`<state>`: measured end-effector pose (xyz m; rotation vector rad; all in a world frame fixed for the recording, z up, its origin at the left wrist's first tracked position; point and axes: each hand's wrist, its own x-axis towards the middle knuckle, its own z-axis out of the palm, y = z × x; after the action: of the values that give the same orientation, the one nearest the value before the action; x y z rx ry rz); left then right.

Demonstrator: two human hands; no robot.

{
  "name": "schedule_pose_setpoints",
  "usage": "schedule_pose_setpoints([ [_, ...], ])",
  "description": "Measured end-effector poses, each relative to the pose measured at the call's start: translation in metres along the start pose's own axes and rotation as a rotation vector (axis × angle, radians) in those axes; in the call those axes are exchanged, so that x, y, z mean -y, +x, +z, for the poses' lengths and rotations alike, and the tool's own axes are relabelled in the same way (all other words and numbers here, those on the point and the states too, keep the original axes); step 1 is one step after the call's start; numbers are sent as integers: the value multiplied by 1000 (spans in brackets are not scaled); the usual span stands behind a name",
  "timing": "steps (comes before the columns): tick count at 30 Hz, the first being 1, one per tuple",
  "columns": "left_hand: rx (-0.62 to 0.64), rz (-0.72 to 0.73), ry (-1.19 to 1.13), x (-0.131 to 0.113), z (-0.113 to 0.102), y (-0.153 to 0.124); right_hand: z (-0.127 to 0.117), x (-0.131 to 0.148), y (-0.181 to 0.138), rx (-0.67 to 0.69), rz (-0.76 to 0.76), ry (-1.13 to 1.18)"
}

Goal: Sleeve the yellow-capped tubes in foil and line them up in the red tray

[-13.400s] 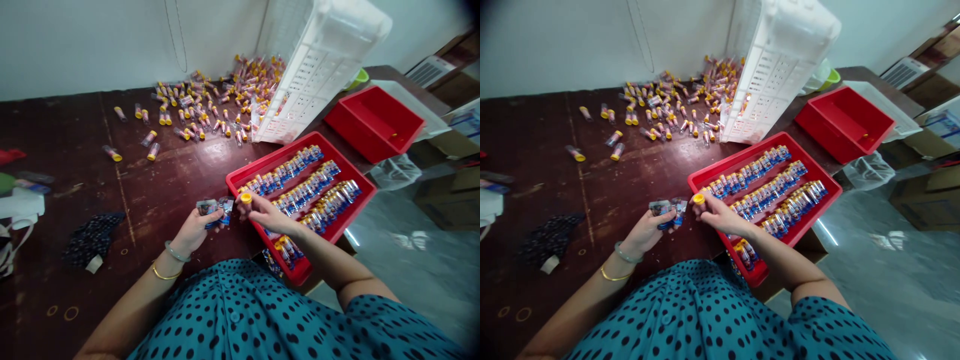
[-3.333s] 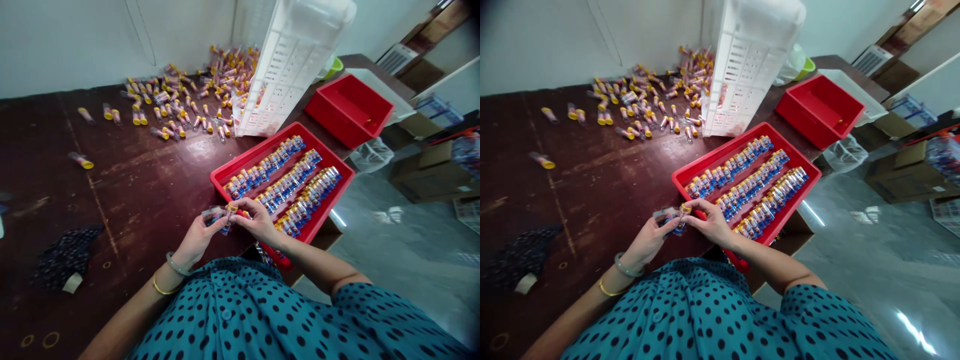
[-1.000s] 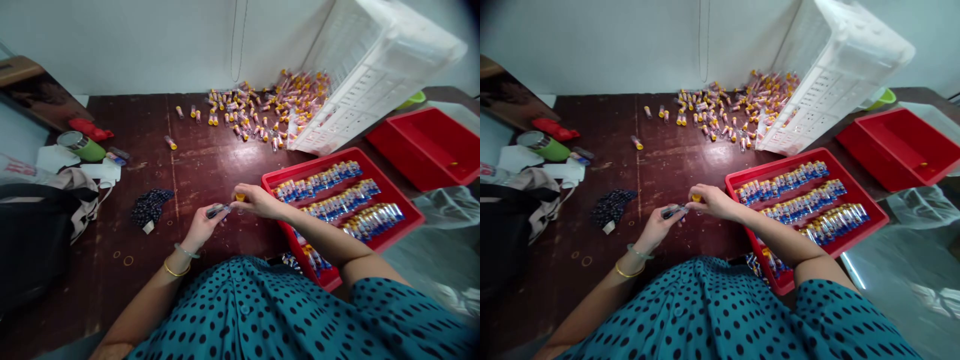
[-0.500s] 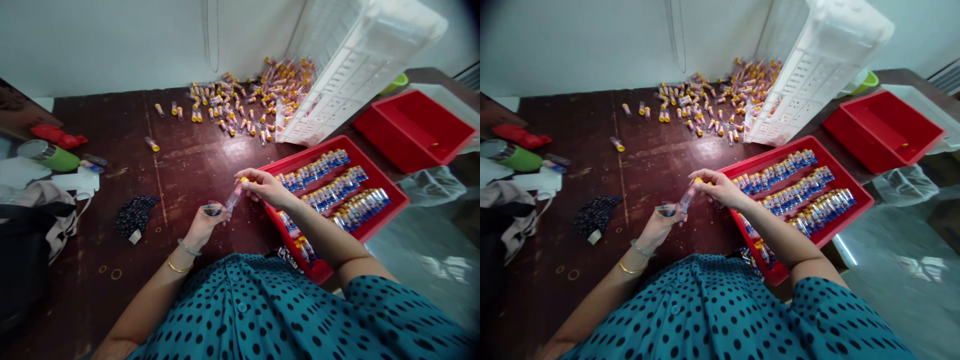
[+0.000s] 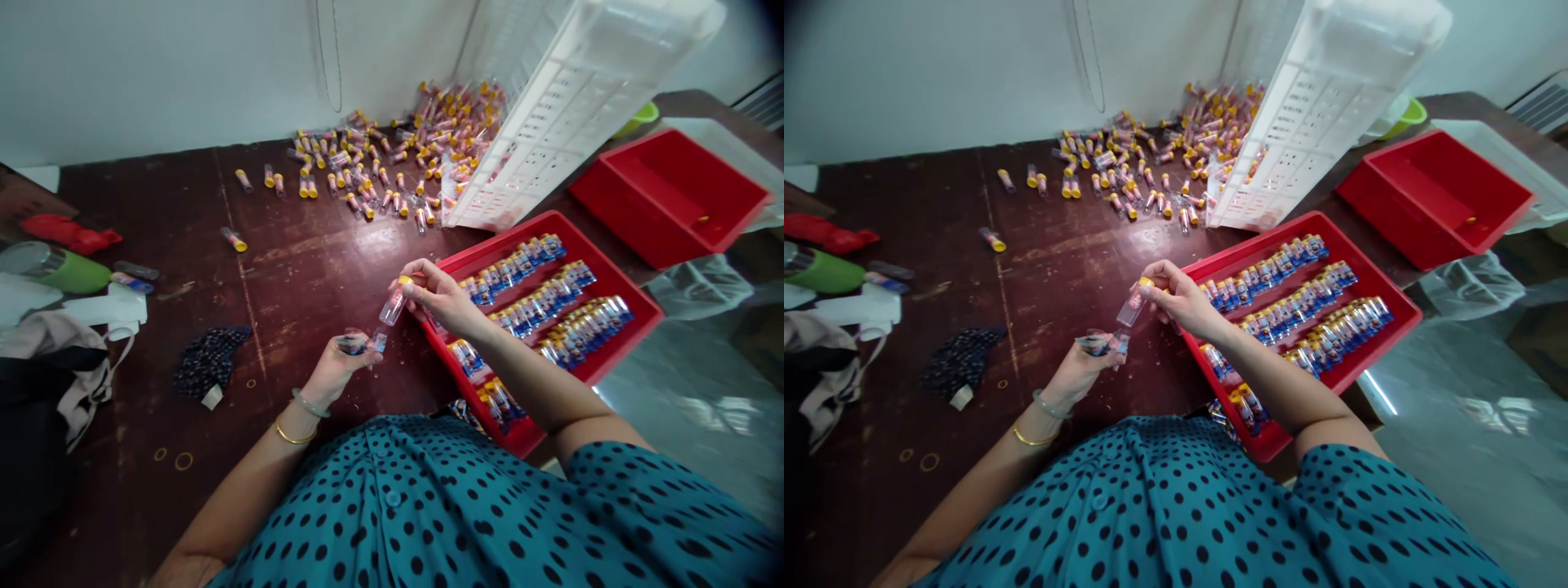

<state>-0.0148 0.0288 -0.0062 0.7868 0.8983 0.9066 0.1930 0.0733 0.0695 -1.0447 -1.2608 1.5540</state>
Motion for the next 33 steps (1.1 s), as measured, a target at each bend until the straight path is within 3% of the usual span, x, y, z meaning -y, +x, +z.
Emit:
schedule_pose_setpoints([
  [7, 51, -55, -68, -10, 8, 1, 6, -13, -6, 29, -17, -54],
  [13, -83, 41, 143, -2, 19, 4, 6, -34, -17, -114, -122, -239],
  [19, -22, -168, -144, -4, 32, -1, 10, -51, -42, -165, -74, -270],
  [33, 32, -194, -161, -6, 57, 5, 7, -53, -61, -162, -30, -38],
])
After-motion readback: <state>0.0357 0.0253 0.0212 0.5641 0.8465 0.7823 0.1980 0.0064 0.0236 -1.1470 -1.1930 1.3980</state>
